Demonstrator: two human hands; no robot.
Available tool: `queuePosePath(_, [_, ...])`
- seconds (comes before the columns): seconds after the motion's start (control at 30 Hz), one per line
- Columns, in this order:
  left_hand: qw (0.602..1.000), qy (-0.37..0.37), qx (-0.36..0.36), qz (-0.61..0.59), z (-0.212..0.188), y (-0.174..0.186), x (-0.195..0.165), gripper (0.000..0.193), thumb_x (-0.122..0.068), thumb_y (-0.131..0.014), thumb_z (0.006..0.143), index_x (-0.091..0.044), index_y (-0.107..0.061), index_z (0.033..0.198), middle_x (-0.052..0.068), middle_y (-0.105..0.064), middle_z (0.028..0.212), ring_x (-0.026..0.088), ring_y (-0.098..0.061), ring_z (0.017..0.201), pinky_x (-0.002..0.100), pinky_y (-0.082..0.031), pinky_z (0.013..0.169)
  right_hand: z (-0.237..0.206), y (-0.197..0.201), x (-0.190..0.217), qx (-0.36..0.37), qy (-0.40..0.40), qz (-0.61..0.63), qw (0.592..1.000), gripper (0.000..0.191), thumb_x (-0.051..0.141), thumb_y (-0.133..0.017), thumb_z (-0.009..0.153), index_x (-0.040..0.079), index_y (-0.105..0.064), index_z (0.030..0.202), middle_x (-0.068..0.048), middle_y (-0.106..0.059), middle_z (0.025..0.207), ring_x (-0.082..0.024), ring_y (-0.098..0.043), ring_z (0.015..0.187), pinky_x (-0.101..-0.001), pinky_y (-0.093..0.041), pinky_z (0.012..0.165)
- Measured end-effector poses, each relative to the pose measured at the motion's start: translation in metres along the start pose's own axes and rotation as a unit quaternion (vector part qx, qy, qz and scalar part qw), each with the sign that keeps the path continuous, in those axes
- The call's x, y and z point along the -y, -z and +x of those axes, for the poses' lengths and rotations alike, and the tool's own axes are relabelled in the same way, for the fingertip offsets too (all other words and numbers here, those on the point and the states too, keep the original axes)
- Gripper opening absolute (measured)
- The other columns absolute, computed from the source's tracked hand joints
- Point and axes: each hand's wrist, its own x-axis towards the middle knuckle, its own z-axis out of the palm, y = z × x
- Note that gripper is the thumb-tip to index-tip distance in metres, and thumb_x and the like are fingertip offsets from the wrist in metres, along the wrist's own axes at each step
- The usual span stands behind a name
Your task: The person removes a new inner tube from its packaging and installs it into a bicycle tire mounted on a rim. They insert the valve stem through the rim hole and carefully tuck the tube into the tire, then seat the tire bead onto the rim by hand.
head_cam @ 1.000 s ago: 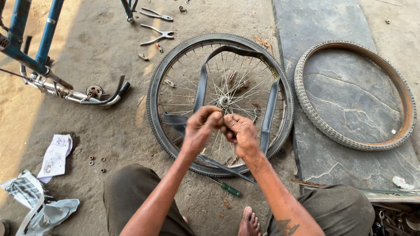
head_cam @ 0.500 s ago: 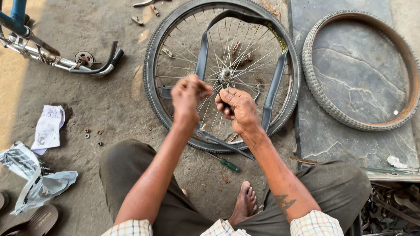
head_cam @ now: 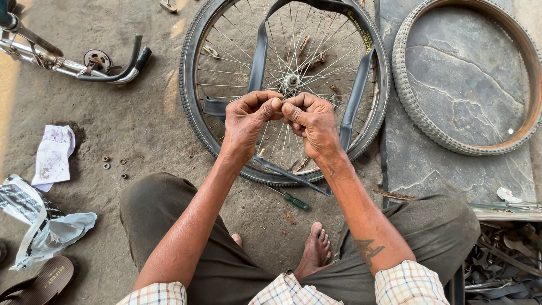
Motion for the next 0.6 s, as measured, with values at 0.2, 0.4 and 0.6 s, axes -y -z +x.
queuePosePath(0.2, [0.997, 0.019, -0.068, -0.033, -0.002, -0.009, 0.0, 0.02, -0.016, -0.072, 0.098, 0.002, -0.073, 0.105, 0.005, -0.073, 0.092, 0.013, -0.071, 0.08, 0.035, -0.065, 0.076, 0.0, -0.012, -0.004, 0.017, 0.017, -0.031, 0.999, 0.012, 0.011, -0.079, 0.094, 0.003, -0.07, 0.095, -0.003, -0.068, 0.075, -0.003, -0.05, 0.058, -0.0171, -0.035, 0.049])
queuePosePath(0.4, [0.974, -0.077, -0.215, -0.01, 0.019, 0.053, -0.054, 0.025, -0.025, -0.051, 0.108, -0.006, -0.059, 0.093, 0.006, -0.07, 0.076, 0.02, -0.073, 0.067, 0.037, -0.066, 0.066, 0.003, -0.015, -0.007, 0.003, 0.003, -0.068, 0.998, 0.014, 0.01, -0.078, 0.092, 0.004, -0.066, 0.088, -0.004, -0.069, 0.076, -0.003, -0.052, 0.058, -0.0176, -0.035, 0.046])
queuePosePath(0.6, [0.902, -0.209, -0.377, 0.008, 0.009, 0.178, -0.06, 0.021, -0.022, -0.053, 0.108, -0.006, -0.06, 0.095, 0.007, -0.069, 0.081, 0.021, -0.072, 0.071, 0.039, -0.065, 0.07, 0.018, 0.002, -0.081, 0.059, -0.046, -0.198, 0.977, 0.011, -0.001, -0.073, 0.086, 0.002, -0.071, 0.096, -0.002, -0.069, 0.081, -0.006, -0.059, 0.065, -0.0219, -0.047, 0.055])
